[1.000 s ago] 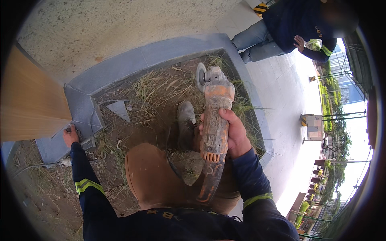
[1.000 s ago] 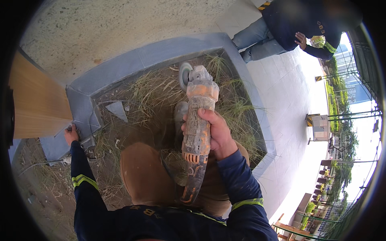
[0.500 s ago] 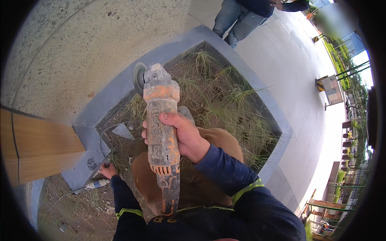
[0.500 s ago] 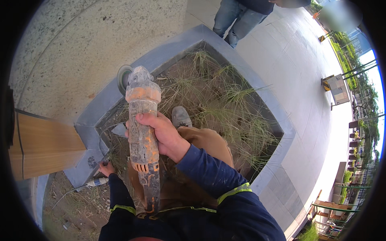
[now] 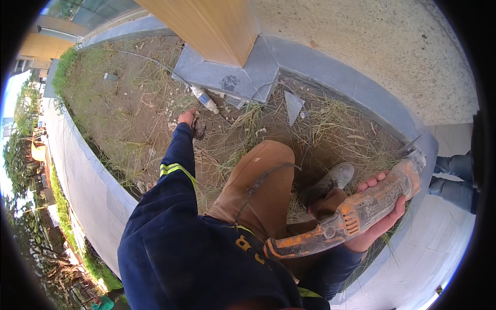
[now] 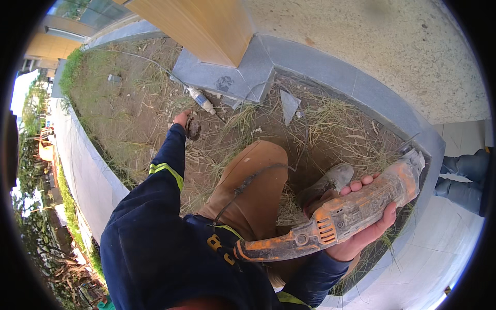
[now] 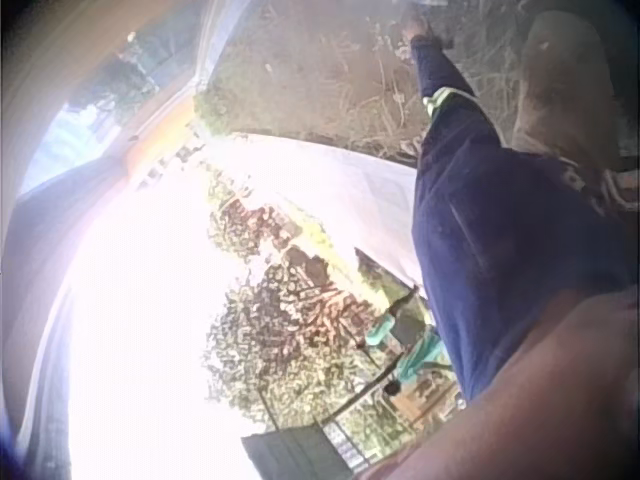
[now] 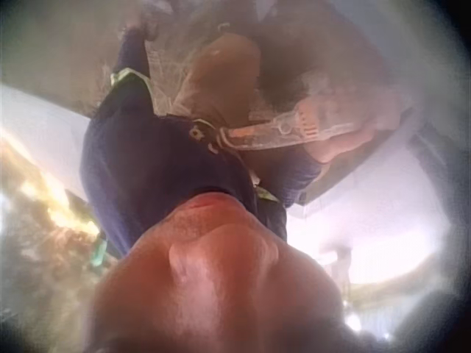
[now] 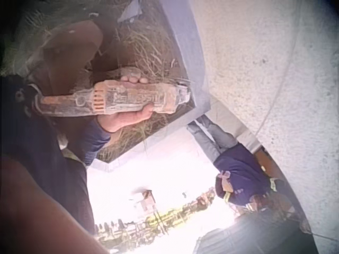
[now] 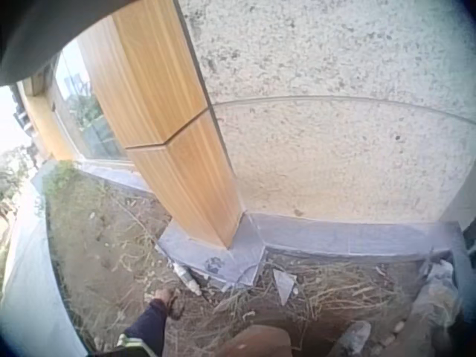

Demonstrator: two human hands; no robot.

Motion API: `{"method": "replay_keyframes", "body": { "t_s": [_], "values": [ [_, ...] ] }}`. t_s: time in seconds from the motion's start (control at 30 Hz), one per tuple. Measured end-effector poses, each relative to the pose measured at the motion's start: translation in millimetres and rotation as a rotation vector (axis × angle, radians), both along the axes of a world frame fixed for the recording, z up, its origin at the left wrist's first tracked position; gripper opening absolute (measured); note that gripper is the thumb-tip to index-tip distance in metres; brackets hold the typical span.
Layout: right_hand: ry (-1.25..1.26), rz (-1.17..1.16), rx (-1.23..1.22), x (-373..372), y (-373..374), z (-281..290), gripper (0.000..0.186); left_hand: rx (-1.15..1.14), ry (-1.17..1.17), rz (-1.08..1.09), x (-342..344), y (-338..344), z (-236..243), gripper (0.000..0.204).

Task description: The person uses an angle grinder to smooth the edges of a gray stone structure. They hold the tool with both hands and move it along the curved edge, then reposition to grind a corner section.

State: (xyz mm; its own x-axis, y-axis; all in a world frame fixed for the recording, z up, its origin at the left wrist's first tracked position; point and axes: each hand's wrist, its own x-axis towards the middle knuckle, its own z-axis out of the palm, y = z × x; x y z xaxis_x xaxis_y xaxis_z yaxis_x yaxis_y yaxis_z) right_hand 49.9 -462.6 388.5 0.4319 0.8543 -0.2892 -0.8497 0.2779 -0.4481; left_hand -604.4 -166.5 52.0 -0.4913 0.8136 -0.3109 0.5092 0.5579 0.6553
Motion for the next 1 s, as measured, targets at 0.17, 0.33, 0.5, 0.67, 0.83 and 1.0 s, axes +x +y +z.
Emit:
{"method": "replay_keyframes", "body": {
  "t_s": [0.17, 0.33, 0.5, 0.67, 0.83, 1.0],
  "values": [
    [-0.081, -0.002, -0.122, 20, -21, -15, 0.063, -0.234, 0.215, -0.571, 35, -20, -69, 0.027],
    [0.088, -0.106, -0.351, 16, -18, -7, 0.059, -0.435, 0.771, -1.320, 47, -9, -97, 0.029],
    [0.201, -0.053, -0.333, 28, -19, -16, 0.057, -0.566, 0.946, -1.199, 95, -44, -163, 0.031],
    [0.221, -0.120, -0.368, 14, -30, -13, 0.056, -0.639, 1.056, -1.247, 106, -57, -166, 0.029],
    [0.218, -0.158, -0.357, 15, -29, -11, 0.049, -0.546, 0.726, -1.255, 112, -53, -156, 0.031],
    [0.254, -0.134, -0.318, 22, -20, -15, 0.049, -0.268, 0.858, -1.167, 130, -55, -116, 0.031]
  ]
}}
